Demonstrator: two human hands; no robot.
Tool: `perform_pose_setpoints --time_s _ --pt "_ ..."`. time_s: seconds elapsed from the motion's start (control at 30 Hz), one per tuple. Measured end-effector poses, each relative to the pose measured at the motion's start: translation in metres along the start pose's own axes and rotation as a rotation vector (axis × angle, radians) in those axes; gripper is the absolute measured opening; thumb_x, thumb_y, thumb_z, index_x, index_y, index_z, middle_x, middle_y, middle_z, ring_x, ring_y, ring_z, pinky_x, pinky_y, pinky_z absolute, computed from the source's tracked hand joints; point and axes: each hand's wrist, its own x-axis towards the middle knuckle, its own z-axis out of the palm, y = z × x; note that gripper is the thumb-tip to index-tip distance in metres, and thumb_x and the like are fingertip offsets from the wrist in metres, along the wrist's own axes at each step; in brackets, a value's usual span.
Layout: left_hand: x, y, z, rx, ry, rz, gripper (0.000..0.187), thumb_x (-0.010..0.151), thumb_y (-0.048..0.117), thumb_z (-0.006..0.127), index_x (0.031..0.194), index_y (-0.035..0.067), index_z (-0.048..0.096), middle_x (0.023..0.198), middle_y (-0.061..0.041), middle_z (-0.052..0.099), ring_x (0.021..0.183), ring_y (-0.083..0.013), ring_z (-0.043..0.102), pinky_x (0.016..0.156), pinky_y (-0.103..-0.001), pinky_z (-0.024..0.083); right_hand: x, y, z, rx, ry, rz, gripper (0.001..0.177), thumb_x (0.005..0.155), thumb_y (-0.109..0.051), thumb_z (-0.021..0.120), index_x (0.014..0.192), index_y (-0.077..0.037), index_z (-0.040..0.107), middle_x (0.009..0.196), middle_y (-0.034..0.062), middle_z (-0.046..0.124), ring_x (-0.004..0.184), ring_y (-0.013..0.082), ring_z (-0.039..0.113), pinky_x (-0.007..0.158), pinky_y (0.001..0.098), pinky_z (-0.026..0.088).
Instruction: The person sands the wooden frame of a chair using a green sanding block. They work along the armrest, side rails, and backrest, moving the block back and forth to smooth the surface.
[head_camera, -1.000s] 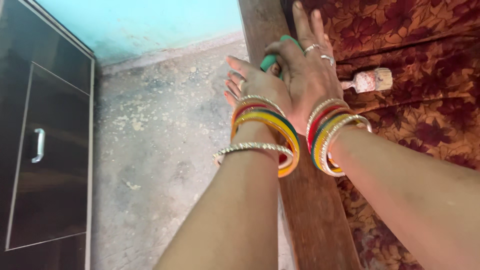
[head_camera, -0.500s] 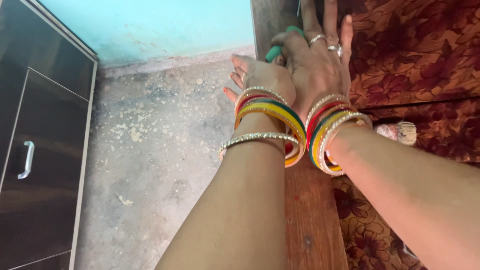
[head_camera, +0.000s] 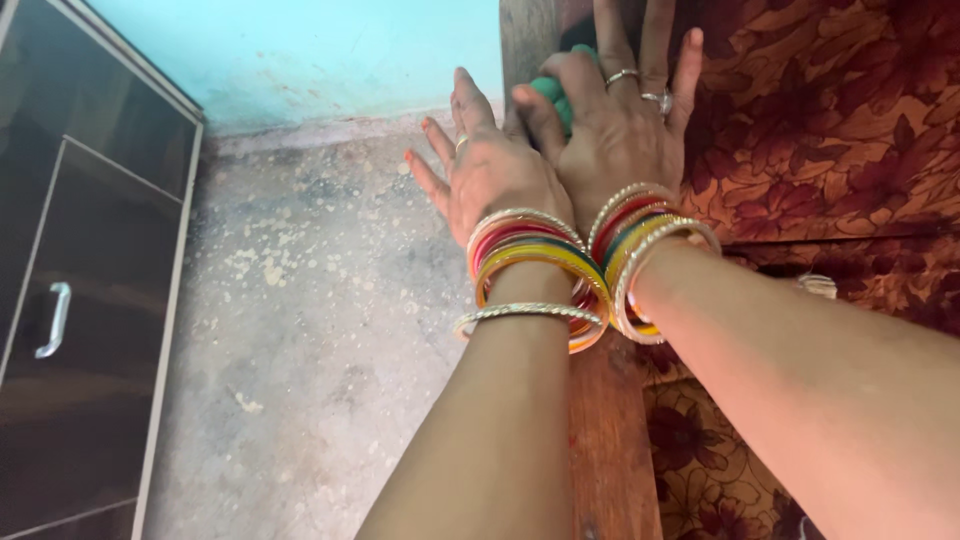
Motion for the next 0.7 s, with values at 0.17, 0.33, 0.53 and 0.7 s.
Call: perform_pose_setpoints --time_s 0.17,0.33,0.53,0.7 --pt "-0.022 -0.016 0.004 0.161 0.180 0.105 0.068 0.102 0.045 0.038 0.161 0.015 0.026 0.150 0.001 0.059 0.141 -0.0210 0.043 0.126 -0.047 0.011 -0.007 0.006 0.008 -0.010 0.022 -0.086 0.025 0.106 -0.033 0.068 0.119 -0.011 0.065 0.167 0.0222 0.036 0.156 0.0445 0.010 0.123 0.0667 0.000" --pt "-0.060 0.001 -0.043 -0.006 -0.312 -0.372 0.052 0.108 0.050 0.027 0.150 0.025 0.045 0.129 -0.018 0.069 0.121 -0.0350 0.063 0.104 -0.048 0.049 -0.029 0.000 -0.006 0.139 -0.029 -0.131 0.017 0.104 -0.024 0.068 0.115 -0.011 0.065 0.165 0.0155 0.043 0.157 0.0432 0.021 0.126 0.0602 0.019" --pt "-0.104 0.003 -0.062 -0.055 -0.003 0.082 0.051 0.104 0.022 0.040 0.152 0.005 0.038 0.140 -0.019 0.062 0.123 -0.0375 0.061 0.101 -0.047 0.049 -0.045 -0.004 -0.039 0.360 -0.175 -0.212 0.029 0.103 -0.015 0.062 0.131 -0.010 0.064 0.162 0.0192 0.042 0.147 0.0412 0.042 0.118 0.0480 0.038" --pt "-0.094 -0.008 -0.037 0.043 0.027 0.124 0.065 0.095 0.018 0.048 0.153 -0.003 0.027 0.159 -0.022 0.034 0.150 -0.0328 0.030 0.118 -0.040 0.027 -0.023 0.004 -0.029 0.358 -0.140 -0.469 0.028 0.097 -0.008 0.063 0.124 -0.006 0.071 0.161 0.0161 0.047 0.150 0.0384 0.044 0.123 0.0459 0.039"
